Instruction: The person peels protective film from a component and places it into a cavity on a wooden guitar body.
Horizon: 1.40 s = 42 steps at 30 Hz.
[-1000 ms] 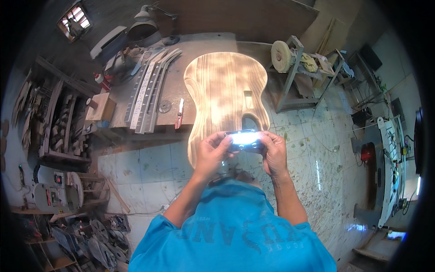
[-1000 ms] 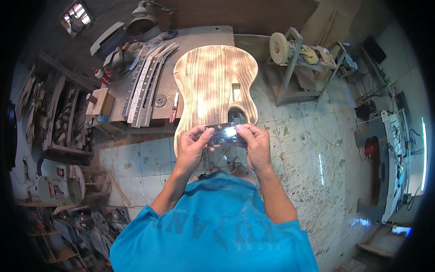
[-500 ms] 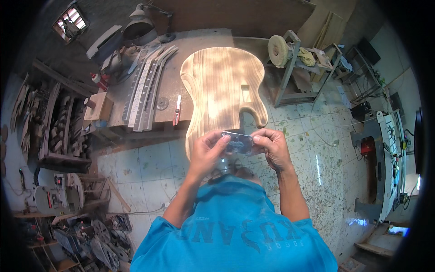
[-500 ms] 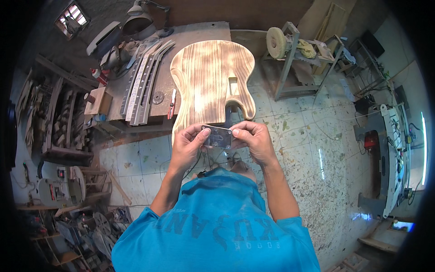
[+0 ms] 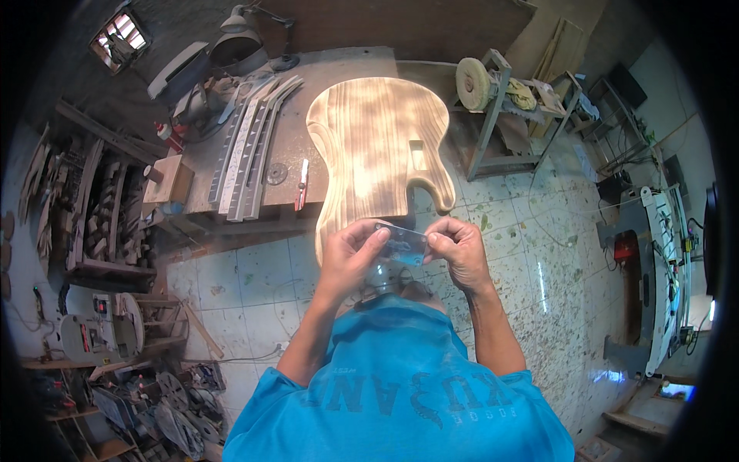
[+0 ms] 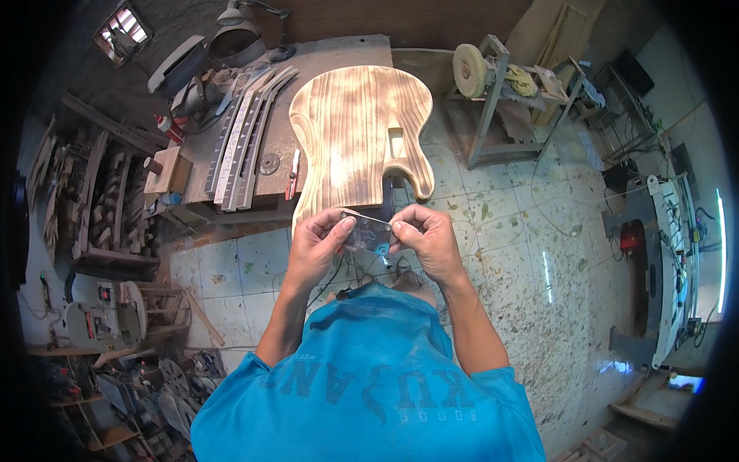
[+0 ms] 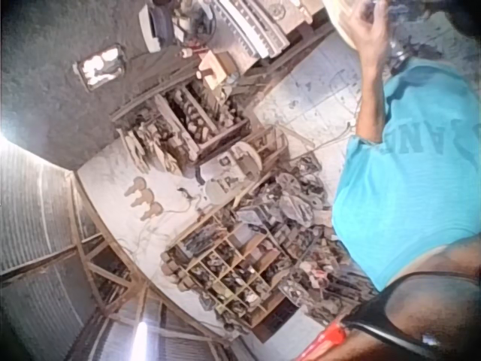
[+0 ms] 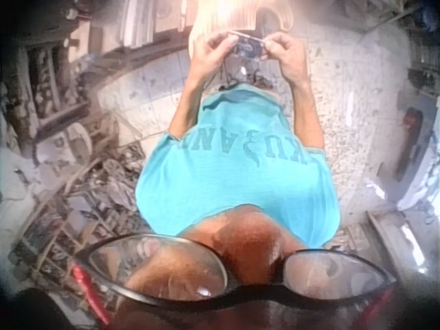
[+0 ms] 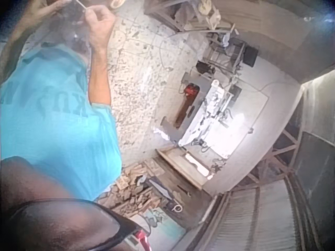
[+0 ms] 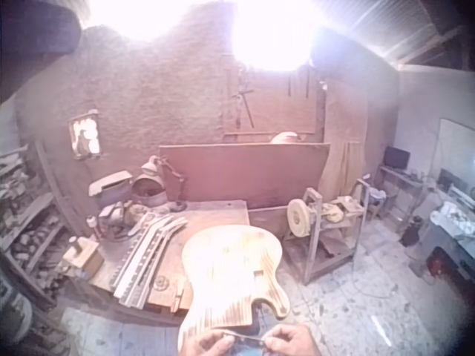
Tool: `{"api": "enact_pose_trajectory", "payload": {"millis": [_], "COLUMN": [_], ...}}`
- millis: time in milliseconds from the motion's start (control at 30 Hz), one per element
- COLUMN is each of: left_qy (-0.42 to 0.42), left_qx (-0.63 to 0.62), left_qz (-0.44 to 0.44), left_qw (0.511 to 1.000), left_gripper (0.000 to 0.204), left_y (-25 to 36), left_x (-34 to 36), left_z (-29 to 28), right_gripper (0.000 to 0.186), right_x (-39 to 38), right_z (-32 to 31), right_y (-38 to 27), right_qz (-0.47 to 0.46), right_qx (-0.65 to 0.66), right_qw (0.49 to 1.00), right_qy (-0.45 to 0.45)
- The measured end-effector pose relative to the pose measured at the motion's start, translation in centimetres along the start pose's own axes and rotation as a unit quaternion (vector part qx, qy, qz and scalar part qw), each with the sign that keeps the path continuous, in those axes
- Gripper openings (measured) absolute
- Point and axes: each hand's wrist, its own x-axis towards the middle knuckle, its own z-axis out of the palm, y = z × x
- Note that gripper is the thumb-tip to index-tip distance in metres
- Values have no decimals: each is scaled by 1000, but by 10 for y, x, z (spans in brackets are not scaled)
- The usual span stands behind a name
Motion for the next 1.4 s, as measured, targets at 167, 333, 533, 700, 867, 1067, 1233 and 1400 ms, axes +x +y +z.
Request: {"api": "enact_pose_trajectory", "payload": {"millis": [167, 333, 533, 700, 867, 1067, 1233, 1400], "left_qy": [2, 1, -10, -24, -30, 23, 53, 68], "left_qx": [4, -38, -289, -276, -278, -319, -403, -442], "left_qz": [30, 58, 54, 167, 205, 179, 66, -10], "left_qw": [1000, 998, 956, 946, 938, 930, 911, 894], "left_gripper": [25, 16, 20, 28, 34, 44, 51, 51], "left_y": [-13, -27, -29, -30, -30, -35, -41, -47], "left_x": [3, 8, 2, 1, 2, 1, 1, 3], "left_z": [-1, -4, 9, 13, 16, 27, 33, 33], "right_gripper": [16, 15, 13, 14, 15, 13, 12, 14], "right_x": [-7, -14, -22, -25, -24, -24, -21, -16], "right_z": [7, 22, 53, 58, 59, 63, 64, 59], "right_y": [-14, -23, -20, -22, -24, -18, -8, -12], "right_qz": [-12, -111, -281, -313, -326, -329, -264, -198], "right_qx": [-37, -216, -388, -417, -411, -423, -399, -371], "right_qw": [999, 968, 878, 853, 850, 841, 877, 904], "right_qy": [-25, -58, -8, -10, -48, -68, -52, -80]}}
